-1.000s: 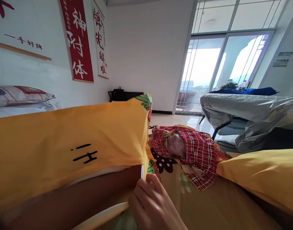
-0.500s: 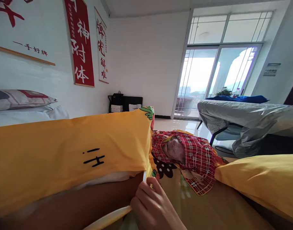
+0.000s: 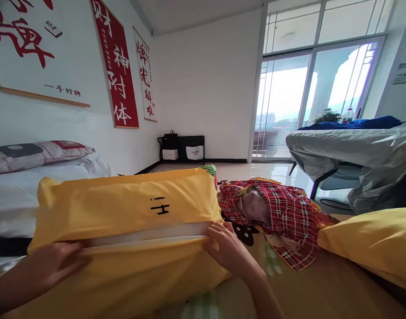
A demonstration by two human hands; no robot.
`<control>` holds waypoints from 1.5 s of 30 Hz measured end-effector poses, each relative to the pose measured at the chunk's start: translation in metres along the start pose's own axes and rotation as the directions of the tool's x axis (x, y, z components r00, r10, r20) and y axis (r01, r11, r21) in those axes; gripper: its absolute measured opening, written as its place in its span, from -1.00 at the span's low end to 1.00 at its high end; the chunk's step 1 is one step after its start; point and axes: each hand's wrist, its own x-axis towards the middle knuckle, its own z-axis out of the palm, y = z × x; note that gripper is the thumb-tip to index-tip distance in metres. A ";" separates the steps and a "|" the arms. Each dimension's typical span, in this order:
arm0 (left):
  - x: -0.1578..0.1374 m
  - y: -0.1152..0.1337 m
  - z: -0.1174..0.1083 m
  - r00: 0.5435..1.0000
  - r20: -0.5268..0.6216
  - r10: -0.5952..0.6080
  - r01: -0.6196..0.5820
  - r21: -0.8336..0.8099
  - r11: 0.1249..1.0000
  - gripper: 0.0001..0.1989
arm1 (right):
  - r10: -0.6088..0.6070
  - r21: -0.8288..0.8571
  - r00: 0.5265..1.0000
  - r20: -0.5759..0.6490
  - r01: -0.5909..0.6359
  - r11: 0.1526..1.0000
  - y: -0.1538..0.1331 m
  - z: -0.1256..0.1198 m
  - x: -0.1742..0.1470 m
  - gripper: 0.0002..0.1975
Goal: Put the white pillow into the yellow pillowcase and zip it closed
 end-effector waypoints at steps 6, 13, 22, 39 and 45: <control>0.013 -0.011 0.015 0.978 -0.205 0.026 -0.017 0.044 0.999 -0.60 | -0.015 -0.102 0.969 -0.248 -0.011 0.995 0.003 0.039 0.010 -0.77; 0.036 0.022 -0.034 0.643 -0.736 0.211 -0.077 0.212 0.974 -0.64 | -0.007 -0.127 0.863 -0.505 -0.067 0.990 -0.039 -0.030 0.012 -0.72; 0.026 0.019 0.070 0.999 -0.008 -0.050 0.047 -0.175 0.983 -0.61 | 0.271 -0.199 0.944 -0.187 -0.307 0.931 -0.002 0.044 -0.037 -0.66; 0.054 -0.008 0.067 0.958 0.151 -0.243 0.232 0.089 0.969 -0.62 | 0.575 -0.470 0.816 -0.056 -0.530 0.706 0.007 0.032 -0.004 -0.53; 0.071 0.004 0.053 0.975 0.151 -0.161 0.154 0.059 0.986 -0.68 | 0.490 -0.507 0.872 0.002 -0.422 0.752 0.000 0.021 0.002 -0.70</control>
